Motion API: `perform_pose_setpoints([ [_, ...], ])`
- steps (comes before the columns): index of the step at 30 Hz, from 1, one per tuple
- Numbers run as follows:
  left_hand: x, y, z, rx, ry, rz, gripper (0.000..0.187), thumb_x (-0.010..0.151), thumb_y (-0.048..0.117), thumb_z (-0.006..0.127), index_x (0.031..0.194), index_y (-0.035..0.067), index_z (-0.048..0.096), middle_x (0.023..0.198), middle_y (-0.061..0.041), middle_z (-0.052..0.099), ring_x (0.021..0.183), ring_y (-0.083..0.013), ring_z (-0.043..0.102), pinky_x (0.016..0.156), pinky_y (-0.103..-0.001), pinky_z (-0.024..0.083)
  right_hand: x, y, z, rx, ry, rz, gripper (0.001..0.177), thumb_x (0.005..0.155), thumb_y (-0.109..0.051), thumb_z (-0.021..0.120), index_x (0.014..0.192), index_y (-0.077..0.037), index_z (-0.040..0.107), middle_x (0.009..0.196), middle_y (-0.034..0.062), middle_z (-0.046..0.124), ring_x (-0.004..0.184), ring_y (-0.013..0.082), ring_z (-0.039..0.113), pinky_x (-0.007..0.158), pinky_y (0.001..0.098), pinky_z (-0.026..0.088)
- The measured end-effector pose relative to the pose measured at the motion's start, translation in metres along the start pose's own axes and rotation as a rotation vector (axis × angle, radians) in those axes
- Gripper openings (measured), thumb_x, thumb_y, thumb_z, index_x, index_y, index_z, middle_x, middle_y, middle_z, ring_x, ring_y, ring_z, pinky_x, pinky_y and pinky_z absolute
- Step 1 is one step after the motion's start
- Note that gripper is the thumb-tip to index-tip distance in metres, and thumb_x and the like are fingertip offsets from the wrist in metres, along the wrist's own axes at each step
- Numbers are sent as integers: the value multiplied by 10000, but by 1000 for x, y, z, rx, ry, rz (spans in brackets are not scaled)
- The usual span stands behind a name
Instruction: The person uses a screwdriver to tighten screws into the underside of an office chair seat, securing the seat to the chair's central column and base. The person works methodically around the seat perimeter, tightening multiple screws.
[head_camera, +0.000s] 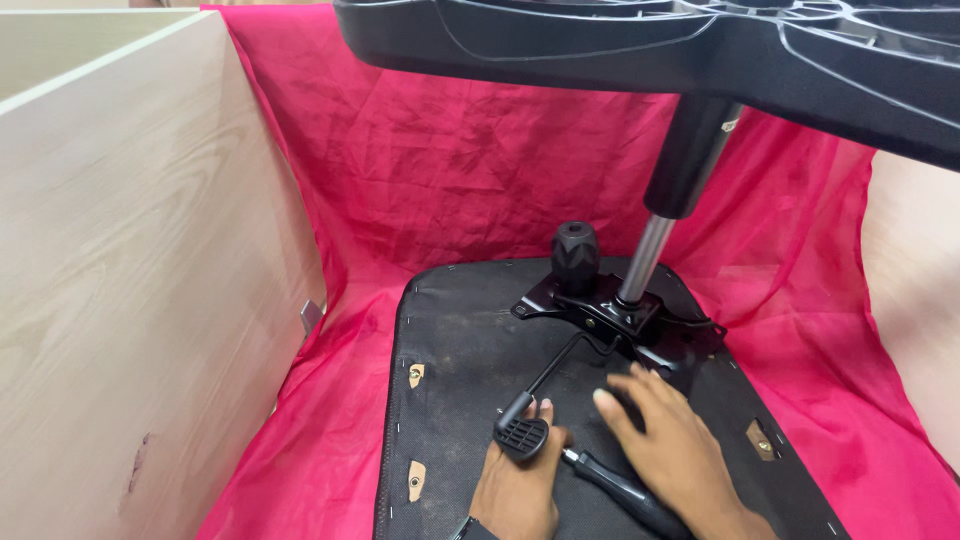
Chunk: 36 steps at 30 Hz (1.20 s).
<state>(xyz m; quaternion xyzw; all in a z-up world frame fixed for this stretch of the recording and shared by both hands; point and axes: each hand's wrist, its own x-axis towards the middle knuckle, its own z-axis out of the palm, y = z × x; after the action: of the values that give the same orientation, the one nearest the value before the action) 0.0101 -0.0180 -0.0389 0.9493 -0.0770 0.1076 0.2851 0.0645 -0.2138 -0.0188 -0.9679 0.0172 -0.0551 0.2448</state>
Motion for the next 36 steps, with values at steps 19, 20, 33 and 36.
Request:
perform_pose_setpoints([
  [19, 6, -3, 21, -199, -4, 42, 259, 934, 34, 645, 1174, 66, 739, 1454, -245, 533, 1443, -369, 392, 1176, -537, 287, -60, 31, -14, 422, 626, -362, 420, 769, -251, 885, 1129, -176, 682, 866, -20, 774, 881, 98, 780, 1209, 357, 413],
  [20, 4, -3, 25, -245, -39, 18, 202, 937, 39, 643, 1090, 79, 768, 1401, -203, 598, 1410, -306, 467, 1180, -492, 319, -59, 19, -23, 417, 621, -278, 423, 734, -242, 891, 1090, -151, 681, 848, -5, 757, 830, 108, 772, 1035, 326, 470],
  [33, 21, 8, 7, -520, -41, 314, 493, 900, 71, 702, 1386, 60, 628, 1517, -285, 513, 1518, -447, 339, 1224, -557, 227, 37, -145, -102, 580, 484, -304, 487, 828, -258, 864, 1249, -105, 675, 805, 10, 651, 617, 71, 533, 531, 235, 429],
  [36, 30, 47, -3, -754, 81, -53, 861, 788, 109, 782, 1544, 52, 373, 1589, -269, 394, 1491, -400, 274, 1180, -498, 259, 47, -155, -103, 671, 416, -329, 538, 849, -288, 834, 1314, -118, 624, 860, -6, 681, 655, 35, 578, 549, 207, 482],
])
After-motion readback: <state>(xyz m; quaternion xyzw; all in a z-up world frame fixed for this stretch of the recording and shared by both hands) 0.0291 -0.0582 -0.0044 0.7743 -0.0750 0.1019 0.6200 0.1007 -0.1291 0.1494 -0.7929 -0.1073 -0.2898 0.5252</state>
